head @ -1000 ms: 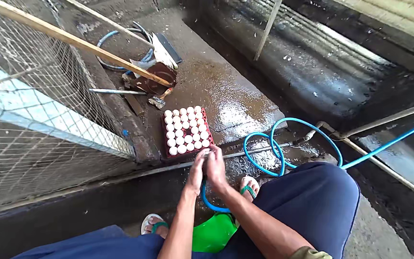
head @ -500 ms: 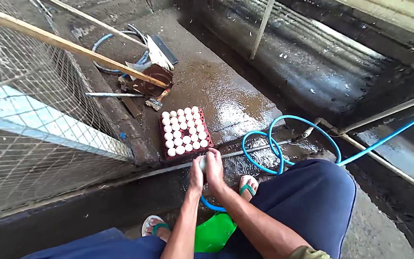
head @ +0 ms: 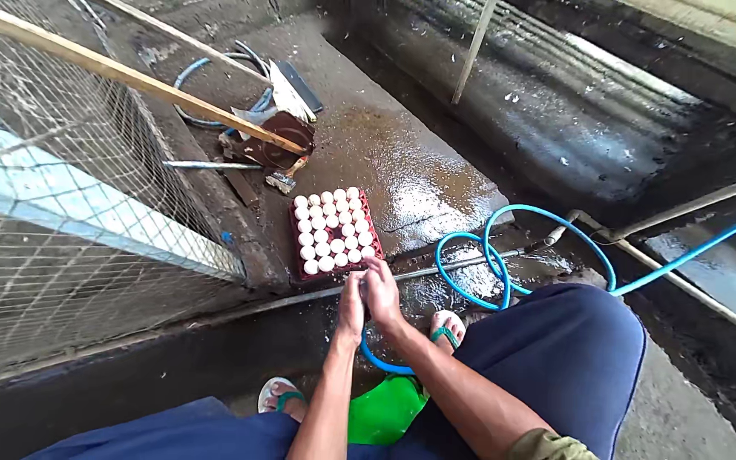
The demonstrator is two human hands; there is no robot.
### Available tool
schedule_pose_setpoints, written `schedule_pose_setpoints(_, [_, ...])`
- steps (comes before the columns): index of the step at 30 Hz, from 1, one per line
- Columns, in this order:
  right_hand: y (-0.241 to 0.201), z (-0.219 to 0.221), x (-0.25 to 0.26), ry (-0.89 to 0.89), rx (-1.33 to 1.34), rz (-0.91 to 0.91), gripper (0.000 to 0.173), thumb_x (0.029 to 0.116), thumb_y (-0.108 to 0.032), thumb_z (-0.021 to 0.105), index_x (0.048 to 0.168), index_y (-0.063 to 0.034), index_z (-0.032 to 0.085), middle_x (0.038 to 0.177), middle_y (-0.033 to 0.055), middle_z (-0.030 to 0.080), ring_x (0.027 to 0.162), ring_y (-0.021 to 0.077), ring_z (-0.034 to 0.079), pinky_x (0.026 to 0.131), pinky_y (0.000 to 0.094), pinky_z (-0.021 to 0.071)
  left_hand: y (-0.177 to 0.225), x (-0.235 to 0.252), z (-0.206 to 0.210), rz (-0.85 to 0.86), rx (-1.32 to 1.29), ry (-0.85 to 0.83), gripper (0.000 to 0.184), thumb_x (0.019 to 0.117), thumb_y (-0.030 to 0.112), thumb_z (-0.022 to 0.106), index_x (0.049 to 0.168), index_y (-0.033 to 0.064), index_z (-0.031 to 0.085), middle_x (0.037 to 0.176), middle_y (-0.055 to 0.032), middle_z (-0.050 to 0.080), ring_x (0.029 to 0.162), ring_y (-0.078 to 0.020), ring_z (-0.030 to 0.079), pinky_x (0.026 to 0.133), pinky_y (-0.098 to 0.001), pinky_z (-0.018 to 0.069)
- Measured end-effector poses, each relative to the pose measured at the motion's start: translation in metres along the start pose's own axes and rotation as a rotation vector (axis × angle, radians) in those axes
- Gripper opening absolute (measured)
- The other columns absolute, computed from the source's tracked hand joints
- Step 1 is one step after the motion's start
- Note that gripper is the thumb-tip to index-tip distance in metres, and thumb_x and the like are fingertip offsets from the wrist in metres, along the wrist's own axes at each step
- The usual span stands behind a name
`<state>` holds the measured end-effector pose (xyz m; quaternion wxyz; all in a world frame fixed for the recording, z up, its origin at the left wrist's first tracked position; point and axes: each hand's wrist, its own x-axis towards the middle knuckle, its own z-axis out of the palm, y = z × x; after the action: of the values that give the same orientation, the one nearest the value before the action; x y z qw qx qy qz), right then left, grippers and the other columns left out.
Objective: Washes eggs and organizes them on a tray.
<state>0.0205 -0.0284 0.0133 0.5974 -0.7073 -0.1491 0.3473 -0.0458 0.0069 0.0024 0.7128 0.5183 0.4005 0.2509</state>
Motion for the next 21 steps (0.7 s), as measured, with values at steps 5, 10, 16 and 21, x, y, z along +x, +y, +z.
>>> schedule_pose_setpoints(5, [-0.004,0.005,-0.016,0.015,-0.008,0.008,0.046,0.105,-0.019,0.038,0.145,0.0005,0.05,0.137,0.0205,0.06,0.127,0.0261,0.058,0.106,0.0462,0.0474,0.004,-0.004,0.006,0.131,0.241,0.097,0.044,0.1089,0.012,0.025,0.121,-0.0138,0.058,0.117,-0.0238,0.063,0.111,-0.0209,0.059,0.102,-0.0355,0.0453])
schedule_pose_setpoints(10, [-0.004,-0.006,0.021,-0.021,0.181,0.363,0.046,0.1069,-0.022,0.044,0.148,-0.0037,0.04,0.13,0.0217,0.059,0.114,0.0292,0.061,0.094,0.0481,0.0515,0.011,-0.01,0.006,-0.011,0.02,0.014,0.051,0.1057,0.019,0.016,0.123,-0.0058,0.056,0.105,-0.0102,0.06,0.095,-0.0099,0.058,0.087,-0.0289,0.0497])
schedule_pose_setpoints(16, [-0.006,0.003,-0.003,0.002,-0.081,-0.088,0.05,0.1006,-0.018,0.047,0.147,-0.0006,0.048,0.141,0.0218,0.058,0.13,0.0281,0.057,0.108,0.0473,0.047,0.004,-0.002,-0.001,-0.002,-0.1,0.004,0.044,0.1119,0.024,0.023,0.136,0.0009,0.052,0.123,-0.0075,0.063,0.11,-0.0073,0.06,0.096,-0.0268,0.0504])
schedule_pose_setpoints(21, [-0.009,0.001,0.014,0.001,0.02,0.268,0.043,0.105,-0.023,0.047,0.145,-0.0055,0.048,0.127,0.021,0.062,0.113,0.0307,0.061,0.093,0.0527,0.0503,0.001,0.0,0.002,0.006,0.132,0.125,0.048,0.1083,0.023,0.023,0.109,-0.0028,0.063,0.094,-0.0082,0.064,0.087,-0.0112,0.061,0.08,-0.0317,0.0524])
